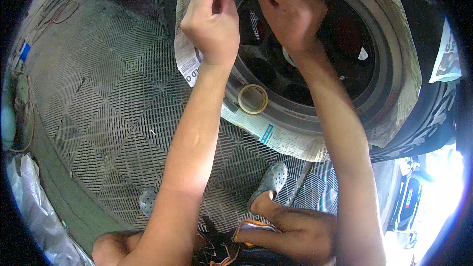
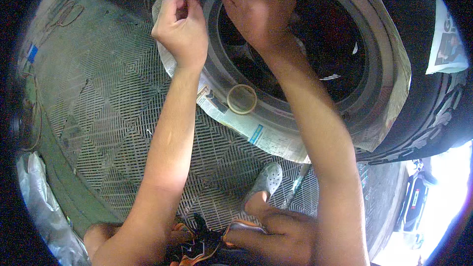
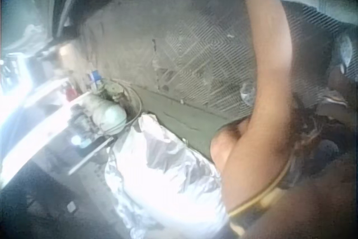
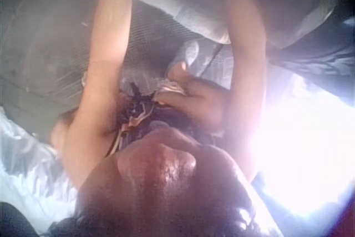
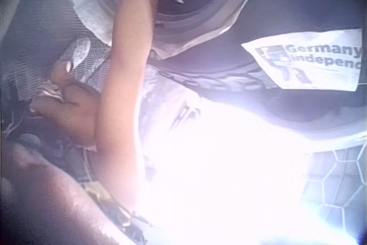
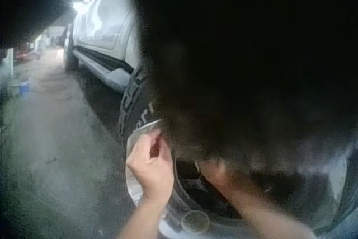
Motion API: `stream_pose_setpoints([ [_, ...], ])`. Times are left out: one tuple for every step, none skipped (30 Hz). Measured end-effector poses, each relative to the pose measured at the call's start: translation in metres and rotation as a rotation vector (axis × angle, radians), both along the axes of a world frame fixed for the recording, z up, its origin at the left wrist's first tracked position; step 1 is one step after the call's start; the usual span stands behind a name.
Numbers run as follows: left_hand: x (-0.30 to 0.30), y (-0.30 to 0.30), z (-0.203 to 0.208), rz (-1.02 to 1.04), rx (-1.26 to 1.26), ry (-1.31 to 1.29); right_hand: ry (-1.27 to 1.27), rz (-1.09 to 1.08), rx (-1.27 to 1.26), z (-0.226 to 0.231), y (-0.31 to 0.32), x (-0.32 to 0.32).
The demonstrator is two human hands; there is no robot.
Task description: The person sits on the floor and applies masking tape to the sidewall of a car tire to cover the surface. They repeatedly tear pieces of tape and smooth them along the tire's edge, working around the circumference.
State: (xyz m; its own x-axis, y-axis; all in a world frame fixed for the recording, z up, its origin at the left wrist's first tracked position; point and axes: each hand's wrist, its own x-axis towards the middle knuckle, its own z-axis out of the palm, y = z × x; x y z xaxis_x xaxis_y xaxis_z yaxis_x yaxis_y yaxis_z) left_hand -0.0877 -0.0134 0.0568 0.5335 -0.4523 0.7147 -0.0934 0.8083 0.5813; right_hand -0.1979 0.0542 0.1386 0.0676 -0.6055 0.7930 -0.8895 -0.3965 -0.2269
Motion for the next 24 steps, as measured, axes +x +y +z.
stream_pose_setpoints([
  [-0.001,-0.001,0.001,0.015,-0.010,0.002,-0.002,-0.004,-0.009,-0.001,-0.001,0.001],
  [-0.001,-0.002,0.001,0.021,-0.016,0.000,-0.006,-0.009,-0.019,-0.001,-0.002,0.000],
  [-0.001,-0.003,0.002,0.027,-0.021,-0.001,-0.006,-0.014,-0.031,-0.002,-0.003,0.000],
  [-0.002,-0.004,0.001,0.034,-0.026,-0.004,-0.009,-0.013,-0.037,-0.002,-0.004,0.000],
  [-0.001,-0.007,0.000,0.032,-0.019,-0.020,-0.012,-0.016,-0.046,-0.003,-0.005,0.001],
  [0.001,-0.010,-0.001,0.030,-0.012,-0.035,-0.012,-0.019,-0.050,-0.003,-0.006,0.001],
  [0.002,-0.011,-0.003,0.025,-0.004,-0.050,-0.015,-0.023,-0.056,-0.004,-0.007,0.001],
  [0.001,-0.012,-0.004,-0.001,0.019,-0.037,-0.012,-0.024,-0.061,-0.005,-0.008,0.001],
  [0.000,-0.012,-0.005,-0.026,0.041,-0.023,-0.016,-0.032,-0.069,-0.006,-0.009,0.000],
  [0.000,-0.013,-0.006,-0.051,0.063,-0.006,-0.015,-0.035,-0.077,-0.005,-0.010,0.001],
  [0.000,-0.015,-0.006,-0.032,0.053,-0.002,-0.017,-0.037,-0.082,-0.006,-0.011,0.001],
  [0.000,-0.017,-0.007,-0.014,0.043,0.001,-0.017,-0.041,-0.086,-0.006,-0.012,0.001],
  [0.000,-0.019,-0.007,0.005,0.033,0.005,-0.019,-0.043,-0.089,-0.007,-0.013,0.002],
  [0.000,-0.019,-0.008,-0.007,0.038,0.012,-0.020,-0.043,-0.096,-0.007,-0.014,0.001],
  [-0.001,-0.020,-0.008,-0.019,0.043,0.019,-0.019,-0.050,-0.100,-0.007,-0.015,0.000],
  [-0.001,-0.020,-0.009,-0.031,0.049,0.024,-0.021,-0.052,-0.105,-0.008,-0.016,0.000],
  [-0.001,-0.019,-0.009,-0.029,0.074,0.009,-0.022,-0.052,-0.109,-0.008,-0.017,0.000],
  [-0.001,-0.019,-0.010,-0.028,0.098,-0.005,-0.026,-0.056,-0.113,-0.008,-0.017,-0.001],
  [-0.001,-0.019,-0.011,-0.029,0.122,-0.019,-0.026,-0.061,-0.117,-0.007,-0.018,-0.002],
  [-0.001,-0.019,-0.011,-0.035,0.133,-0.018,-0.028,-0.064,-0.124,-0.007,-0.019,-0.003],
  [-0.001,-0.019,-0.012,-0.043,0.144,-0.017,-0.031,-0.069,-0.129,-0.007,-0.019,-0.003],
  [0.000,-0.020,-0.014,-0.046,0.154,-0.019,-0.036,-0.068,-0.136,-0.008,-0.020,-0.003],
  [0.000,-0.023,-0.014,-0.060,0.124,0.005,-0.044,-0.068,-0.141,-0.009,-0.021,-0.003],
  [-0.001,-0.026,-0.014,-0.074,0.094,0.028,-0.047,-0.067,-0.147,-0.010,-0.023,-0.002],
])
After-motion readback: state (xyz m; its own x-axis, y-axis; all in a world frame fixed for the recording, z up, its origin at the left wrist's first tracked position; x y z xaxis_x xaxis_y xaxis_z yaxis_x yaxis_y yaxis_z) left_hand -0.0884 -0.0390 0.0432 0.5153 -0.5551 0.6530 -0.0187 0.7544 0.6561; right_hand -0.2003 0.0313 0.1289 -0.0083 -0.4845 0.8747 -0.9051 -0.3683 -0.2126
